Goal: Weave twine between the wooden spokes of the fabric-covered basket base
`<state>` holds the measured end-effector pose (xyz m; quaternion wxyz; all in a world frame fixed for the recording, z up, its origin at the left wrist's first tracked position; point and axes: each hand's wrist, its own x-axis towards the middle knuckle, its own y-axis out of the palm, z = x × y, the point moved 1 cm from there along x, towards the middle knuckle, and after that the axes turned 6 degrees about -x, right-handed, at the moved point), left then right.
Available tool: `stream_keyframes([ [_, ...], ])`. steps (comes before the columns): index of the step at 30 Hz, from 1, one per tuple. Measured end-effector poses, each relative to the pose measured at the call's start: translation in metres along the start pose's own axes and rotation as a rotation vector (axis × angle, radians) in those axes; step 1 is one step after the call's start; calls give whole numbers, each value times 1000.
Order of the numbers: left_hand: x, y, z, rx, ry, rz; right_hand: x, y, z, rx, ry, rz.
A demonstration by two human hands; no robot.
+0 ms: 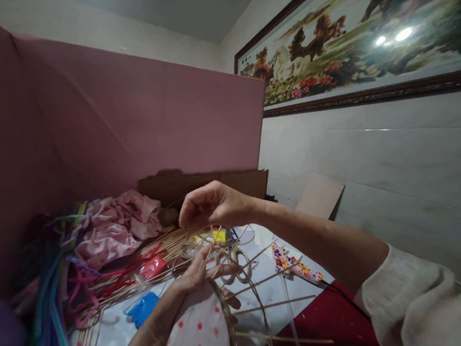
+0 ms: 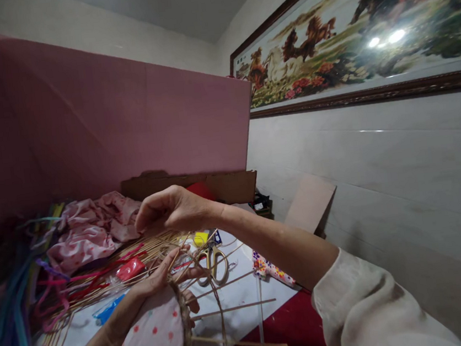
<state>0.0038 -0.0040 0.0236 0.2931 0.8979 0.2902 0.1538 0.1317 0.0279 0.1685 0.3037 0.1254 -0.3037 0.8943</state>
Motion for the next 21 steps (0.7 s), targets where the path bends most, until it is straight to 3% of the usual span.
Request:
stream_keyframes([
  [10,3,-7,3,-20,27,57,-34,-34,-6,-104,103,-159],
  [16,1,-6,3,-21,54,57,-59,-60,-23,-195,204,-189],
  [21,1,-4,0,-25,41,78,-70,-67,-34,-207,254,-228],
])
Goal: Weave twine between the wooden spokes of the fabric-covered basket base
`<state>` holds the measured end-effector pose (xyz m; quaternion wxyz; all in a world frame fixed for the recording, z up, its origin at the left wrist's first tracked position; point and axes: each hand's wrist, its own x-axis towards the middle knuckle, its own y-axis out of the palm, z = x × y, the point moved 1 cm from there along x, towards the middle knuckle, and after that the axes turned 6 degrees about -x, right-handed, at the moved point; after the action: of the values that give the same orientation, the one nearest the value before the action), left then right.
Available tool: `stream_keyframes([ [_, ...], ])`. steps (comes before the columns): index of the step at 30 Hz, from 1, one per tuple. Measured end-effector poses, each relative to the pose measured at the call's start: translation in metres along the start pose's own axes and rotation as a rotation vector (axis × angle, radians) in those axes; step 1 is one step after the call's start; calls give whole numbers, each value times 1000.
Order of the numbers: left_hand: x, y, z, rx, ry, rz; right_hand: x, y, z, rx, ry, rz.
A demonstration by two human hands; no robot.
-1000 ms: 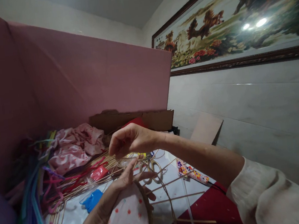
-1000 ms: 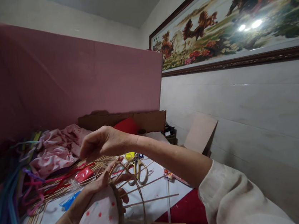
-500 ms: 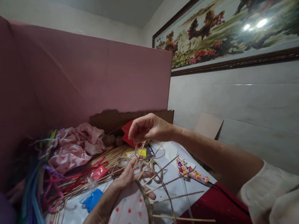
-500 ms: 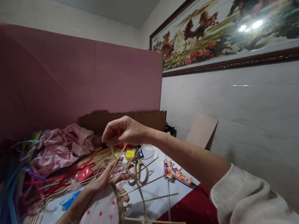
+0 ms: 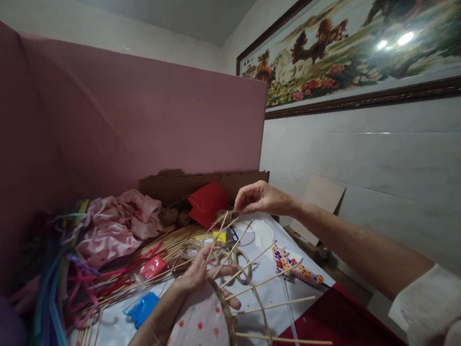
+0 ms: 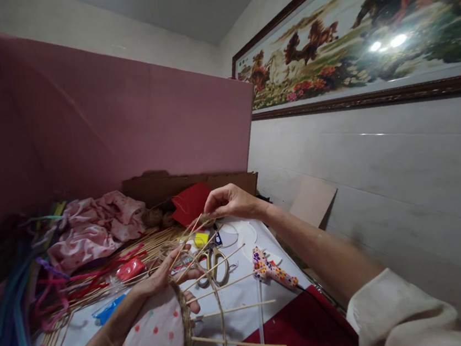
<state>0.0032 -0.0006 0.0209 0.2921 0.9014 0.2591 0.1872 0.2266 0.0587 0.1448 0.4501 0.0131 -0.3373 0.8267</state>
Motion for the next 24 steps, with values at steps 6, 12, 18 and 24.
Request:
stream_keyframes([
  [6,0,0,1,-29,-1,-15,0,-2,-7,-29,29,1],
  [12,3,-6,2,-11,-12,4,-1,-6,-24,39,125,25],
  [18,3,-5,-1,2,-18,12,-5,-6,-49,169,231,40],
  [24,4,-7,1,15,-7,-1,-13,12,-72,282,337,90],
])
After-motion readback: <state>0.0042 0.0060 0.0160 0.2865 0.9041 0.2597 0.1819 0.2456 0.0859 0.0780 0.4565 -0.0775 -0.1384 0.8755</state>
